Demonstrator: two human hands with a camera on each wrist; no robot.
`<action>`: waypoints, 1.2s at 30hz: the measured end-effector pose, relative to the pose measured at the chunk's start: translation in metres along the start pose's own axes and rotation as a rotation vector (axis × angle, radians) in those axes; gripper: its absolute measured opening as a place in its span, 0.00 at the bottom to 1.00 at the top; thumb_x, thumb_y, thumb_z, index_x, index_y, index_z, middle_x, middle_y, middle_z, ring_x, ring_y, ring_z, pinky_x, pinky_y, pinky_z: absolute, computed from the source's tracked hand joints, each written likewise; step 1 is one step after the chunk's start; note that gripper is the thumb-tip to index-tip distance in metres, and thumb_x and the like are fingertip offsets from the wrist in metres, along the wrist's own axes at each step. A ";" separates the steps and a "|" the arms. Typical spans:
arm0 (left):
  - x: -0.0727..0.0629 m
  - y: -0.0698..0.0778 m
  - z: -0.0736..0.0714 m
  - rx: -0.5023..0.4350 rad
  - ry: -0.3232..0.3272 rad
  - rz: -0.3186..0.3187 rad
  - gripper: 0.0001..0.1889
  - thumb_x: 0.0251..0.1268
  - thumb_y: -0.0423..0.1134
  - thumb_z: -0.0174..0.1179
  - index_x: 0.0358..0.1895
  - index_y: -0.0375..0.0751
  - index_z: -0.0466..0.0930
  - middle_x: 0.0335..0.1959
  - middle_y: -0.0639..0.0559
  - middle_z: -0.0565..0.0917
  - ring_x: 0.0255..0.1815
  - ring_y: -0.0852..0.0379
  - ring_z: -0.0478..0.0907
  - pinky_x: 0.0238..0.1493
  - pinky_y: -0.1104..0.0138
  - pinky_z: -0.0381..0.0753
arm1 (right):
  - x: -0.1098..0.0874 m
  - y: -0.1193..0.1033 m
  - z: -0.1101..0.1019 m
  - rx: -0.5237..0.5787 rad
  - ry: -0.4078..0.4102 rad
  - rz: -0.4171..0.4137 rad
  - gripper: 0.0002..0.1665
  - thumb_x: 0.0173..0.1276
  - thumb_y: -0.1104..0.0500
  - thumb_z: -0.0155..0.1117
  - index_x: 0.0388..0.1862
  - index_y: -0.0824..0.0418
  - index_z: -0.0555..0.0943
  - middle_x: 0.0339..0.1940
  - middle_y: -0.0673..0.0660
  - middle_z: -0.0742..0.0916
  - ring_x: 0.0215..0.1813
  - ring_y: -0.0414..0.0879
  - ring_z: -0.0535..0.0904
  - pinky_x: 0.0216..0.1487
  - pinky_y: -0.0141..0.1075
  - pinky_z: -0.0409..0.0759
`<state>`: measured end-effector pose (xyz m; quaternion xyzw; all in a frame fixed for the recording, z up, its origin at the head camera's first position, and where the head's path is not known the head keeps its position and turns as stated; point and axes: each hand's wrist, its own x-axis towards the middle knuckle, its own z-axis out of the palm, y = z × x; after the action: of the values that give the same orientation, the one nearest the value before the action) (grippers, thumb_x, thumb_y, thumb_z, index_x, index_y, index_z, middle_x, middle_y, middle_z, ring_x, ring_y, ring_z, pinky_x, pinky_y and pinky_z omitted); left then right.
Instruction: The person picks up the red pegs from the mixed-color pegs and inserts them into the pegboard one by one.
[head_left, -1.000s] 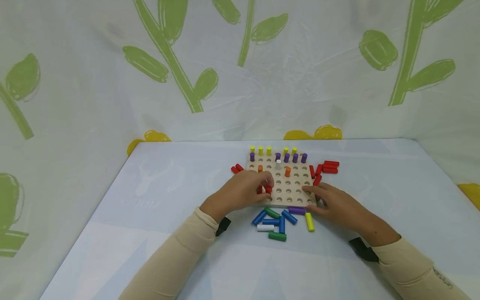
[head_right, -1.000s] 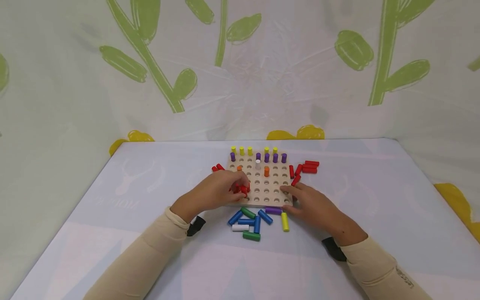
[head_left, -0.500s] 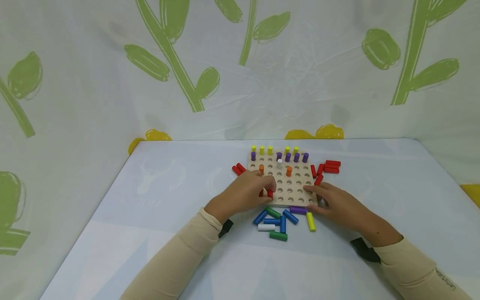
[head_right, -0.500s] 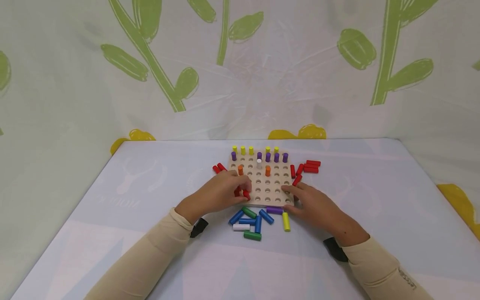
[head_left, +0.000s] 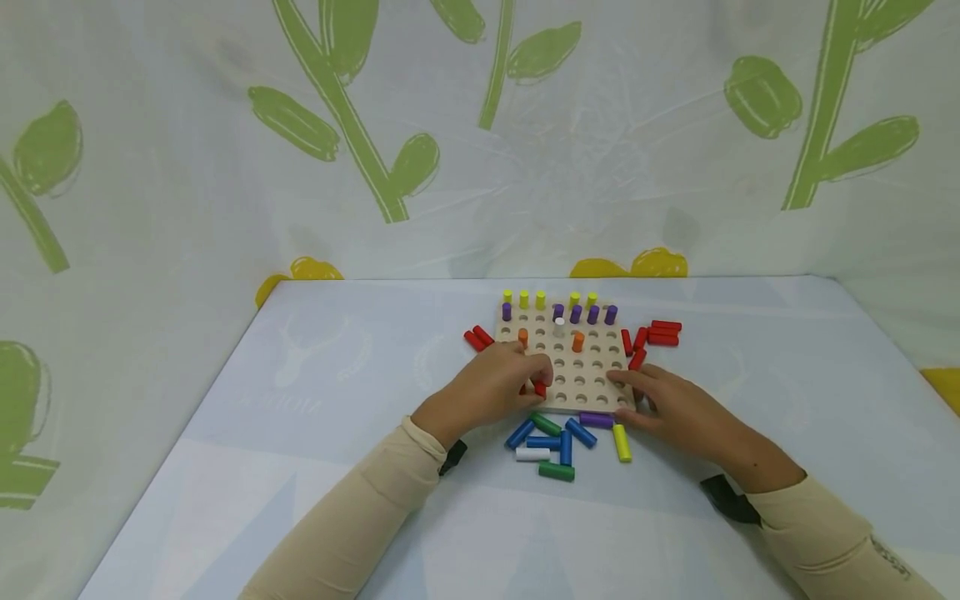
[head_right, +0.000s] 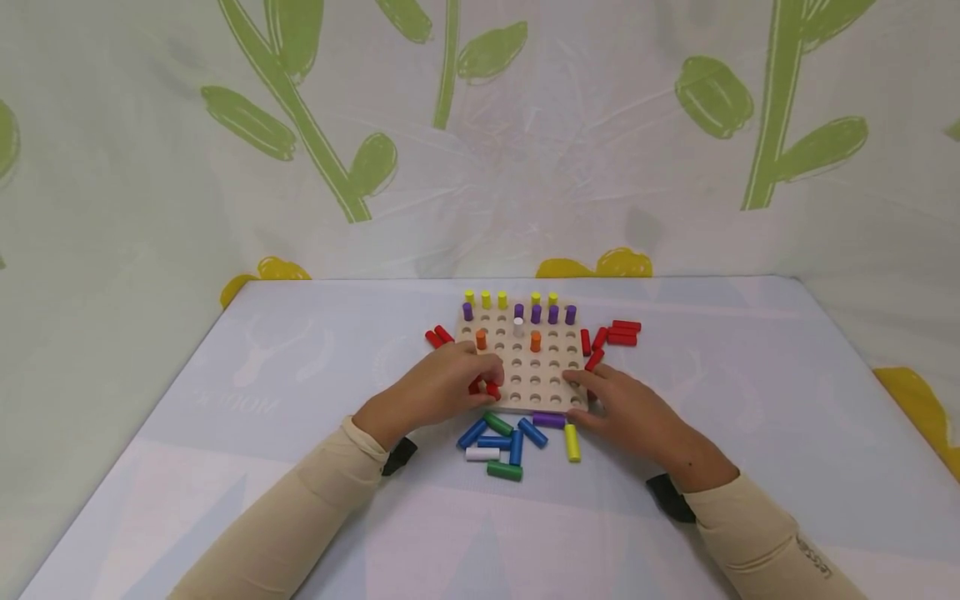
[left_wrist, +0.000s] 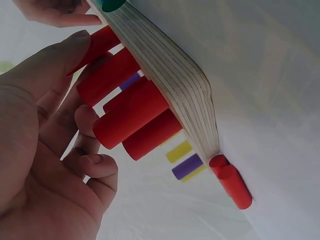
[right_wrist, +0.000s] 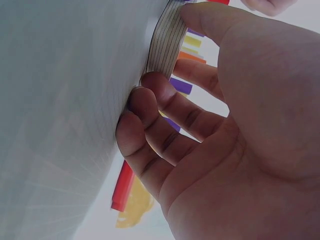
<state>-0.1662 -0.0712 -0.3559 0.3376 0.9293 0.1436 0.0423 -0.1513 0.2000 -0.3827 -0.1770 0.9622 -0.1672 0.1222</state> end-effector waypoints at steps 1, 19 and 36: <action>0.000 0.000 0.000 0.003 -0.002 0.001 0.11 0.62 0.44 0.70 0.47 0.51 0.85 0.36 0.59 0.85 0.37 0.61 0.72 0.37 0.77 0.73 | 0.000 0.000 0.000 0.002 -0.002 -0.001 0.39 0.63 0.44 0.72 0.71 0.52 0.73 0.50 0.58 0.82 0.48 0.49 0.77 0.53 0.51 0.84; 0.000 -0.001 0.000 0.016 0.012 0.014 0.15 0.62 0.46 0.70 0.50 0.50 0.85 0.36 0.60 0.86 0.36 0.63 0.74 0.42 0.75 0.75 | 0.000 -0.001 0.000 0.006 0.003 0.008 0.39 0.63 0.44 0.72 0.71 0.51 0.73 0.49 0.57 0.81 0.47 0.48 0.76 0.53 0.51 0.84; -0.003 -0.027 -0.018 -0.090 0.113 -0.120 0.14 0.68 0.49 0.65 0.51 0.50 0.83 0.42 0.57 0.85 0.45 0.57 0.80 0.50 0.65 0.81 | 0.000 -0.001 0.000 0.010 -0.004 0.017 0.39 0.63 0.44 0.73 0.72 0.50 0.73 0.50 0.58 0.81 0.47 0.48 0.76 0.52 0.49 0.85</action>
<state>-0.1833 -0.0970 -0.3461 0.2707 0.9413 0.2014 0.0137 -0.1508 0.1989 -0.3826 -0.1686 0.9626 -0.1704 0.1262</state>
